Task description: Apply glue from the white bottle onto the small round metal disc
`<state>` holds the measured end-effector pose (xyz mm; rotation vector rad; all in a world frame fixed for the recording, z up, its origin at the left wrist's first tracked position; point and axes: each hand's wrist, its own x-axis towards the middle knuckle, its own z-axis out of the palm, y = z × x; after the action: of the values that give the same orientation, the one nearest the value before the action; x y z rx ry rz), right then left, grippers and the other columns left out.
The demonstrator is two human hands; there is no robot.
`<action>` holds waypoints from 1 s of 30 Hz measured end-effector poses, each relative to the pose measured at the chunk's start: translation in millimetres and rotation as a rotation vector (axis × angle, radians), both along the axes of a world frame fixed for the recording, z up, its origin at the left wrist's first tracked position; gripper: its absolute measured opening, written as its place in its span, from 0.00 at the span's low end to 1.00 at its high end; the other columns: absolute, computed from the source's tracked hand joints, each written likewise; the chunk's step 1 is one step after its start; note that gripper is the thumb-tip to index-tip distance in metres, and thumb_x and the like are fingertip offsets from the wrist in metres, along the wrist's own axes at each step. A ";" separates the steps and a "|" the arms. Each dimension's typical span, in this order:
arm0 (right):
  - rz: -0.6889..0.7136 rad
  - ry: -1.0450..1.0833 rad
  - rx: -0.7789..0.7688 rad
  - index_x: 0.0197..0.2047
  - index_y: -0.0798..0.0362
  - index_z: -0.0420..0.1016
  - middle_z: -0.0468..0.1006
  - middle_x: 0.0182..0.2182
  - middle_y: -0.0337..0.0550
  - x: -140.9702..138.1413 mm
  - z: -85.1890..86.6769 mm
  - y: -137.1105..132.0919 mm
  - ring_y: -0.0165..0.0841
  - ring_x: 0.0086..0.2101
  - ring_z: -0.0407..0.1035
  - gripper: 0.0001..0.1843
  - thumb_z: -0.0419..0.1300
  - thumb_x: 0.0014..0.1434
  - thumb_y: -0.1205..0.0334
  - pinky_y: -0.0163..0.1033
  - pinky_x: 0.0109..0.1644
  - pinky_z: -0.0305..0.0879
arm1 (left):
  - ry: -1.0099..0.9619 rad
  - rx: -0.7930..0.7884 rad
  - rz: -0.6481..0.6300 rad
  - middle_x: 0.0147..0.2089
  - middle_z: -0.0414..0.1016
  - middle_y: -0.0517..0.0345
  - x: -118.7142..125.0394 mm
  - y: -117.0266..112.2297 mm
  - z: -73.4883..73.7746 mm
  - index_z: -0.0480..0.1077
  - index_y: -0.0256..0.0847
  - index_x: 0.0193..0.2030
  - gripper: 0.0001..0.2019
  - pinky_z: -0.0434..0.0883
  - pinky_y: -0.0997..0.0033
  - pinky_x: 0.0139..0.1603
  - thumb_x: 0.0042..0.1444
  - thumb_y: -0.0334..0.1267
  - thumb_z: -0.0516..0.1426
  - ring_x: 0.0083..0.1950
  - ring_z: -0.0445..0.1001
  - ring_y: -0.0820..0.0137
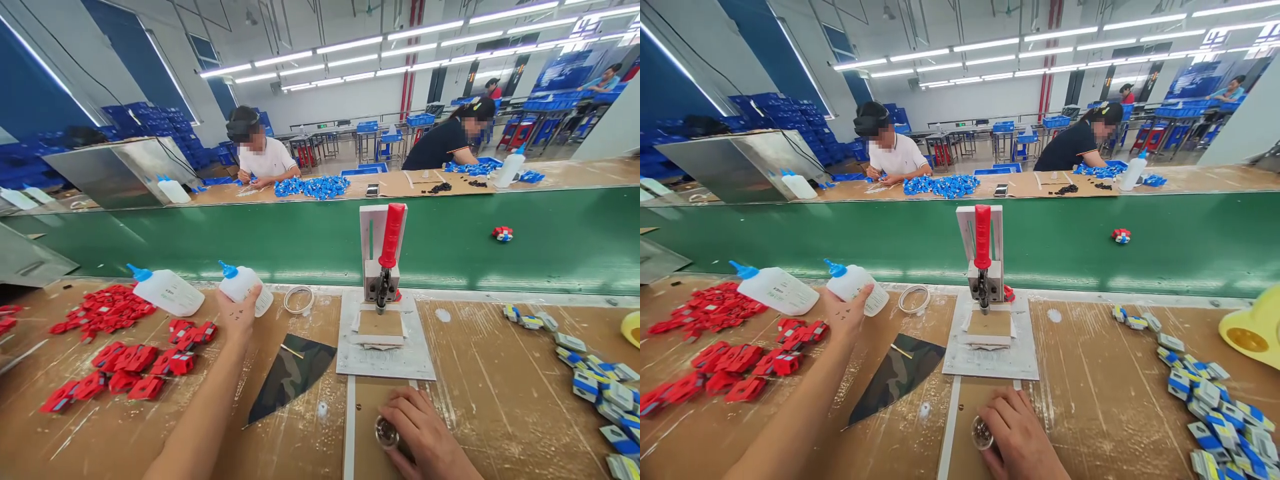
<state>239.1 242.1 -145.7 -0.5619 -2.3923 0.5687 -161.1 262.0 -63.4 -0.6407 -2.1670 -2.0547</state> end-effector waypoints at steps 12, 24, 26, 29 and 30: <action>0.099 -0.212 -0.051 0.60 0.51 0.69 0.82 0.49 0.48 12.4 6.8 7.3 0.47 0.50 0.74 0.32 0.66 0.51 0.68 0.50 0.56 0.72 | -0.011 -0.016 -0.110 0.56 0.73 0.42 11.2 -22.5 14.2 0.64 0.46 0.49 0.36 0.67 0.45 0.65 0.31 0.41 0.73 0.63 0.72 0.47; 0.019 0.059 -0.127 0.56 0.49 0.73 0.83 0.46 0.48 22.4 20.5 18.7 0.42 0.47 0.76 0.22 0.60 0.58 0.69 0.44 0.51 0.76 | -0.044 -0.029 -0.097 0.38 0.78 0.53 12.8 -13.0 27.8 0.71 0.42 0.34 0.27 0.75 0.47 0.54 0.24 0.46 0.71 0.44 0.77 0.55; 0.015 0.052 -0.168 0.57 0.48 0.73 0.83 0.46 0.48 24.2 23.1 19.3 0.42 0.47 0.76 0.23 0.60 0.58 0.69 0.45 0.52 0.76 | -0.046 -0.035 -0.090 0.38 0.78 0.54 20.0 -32.1 36.2 0.71 0.42 0.34 0.25 0.77 0.53 0.51 0.25 0.45 0.70 0.42 0.77 0.58; -0.001 0.058 -0.220 0.57 0.48 0.73 0.82 0.47 0.49 25.1 24.5 19.5 0.42 0.49 0.76 0.22 0.60 0.59 0.68 0.46 0.53 0.76 | -0.160 -0.094 -0.122 0.33 0.80 0.56 33.5 -70.7 49.4 0.73 0.44 0.35 0.27 0.78 0.63 0.35 0.21 0.43 0.71 0.35 0.77 0.60; -0.009 0.070 -0.228 0.57 0.48 0.73 0.82 0.48 0.49 24.9 24.4 19.7 0.42 0.49 0.76 0.22 0.60 0.59 0.68 0.46 0.53 0.76 | -0.221 -0.147 -0.156 0.31 0.79 0.56 39.6 -85.0 52.3 0.74 0.44 0.36 0.30 0.77 0.64 0.30 0.19 0.43 0.72 0.32 0.77 0.59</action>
<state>264.1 261.7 -121.4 -0.6389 -2.2730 0.8495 -121.6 177.0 -11.1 -0.6436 -2.4832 -2.1492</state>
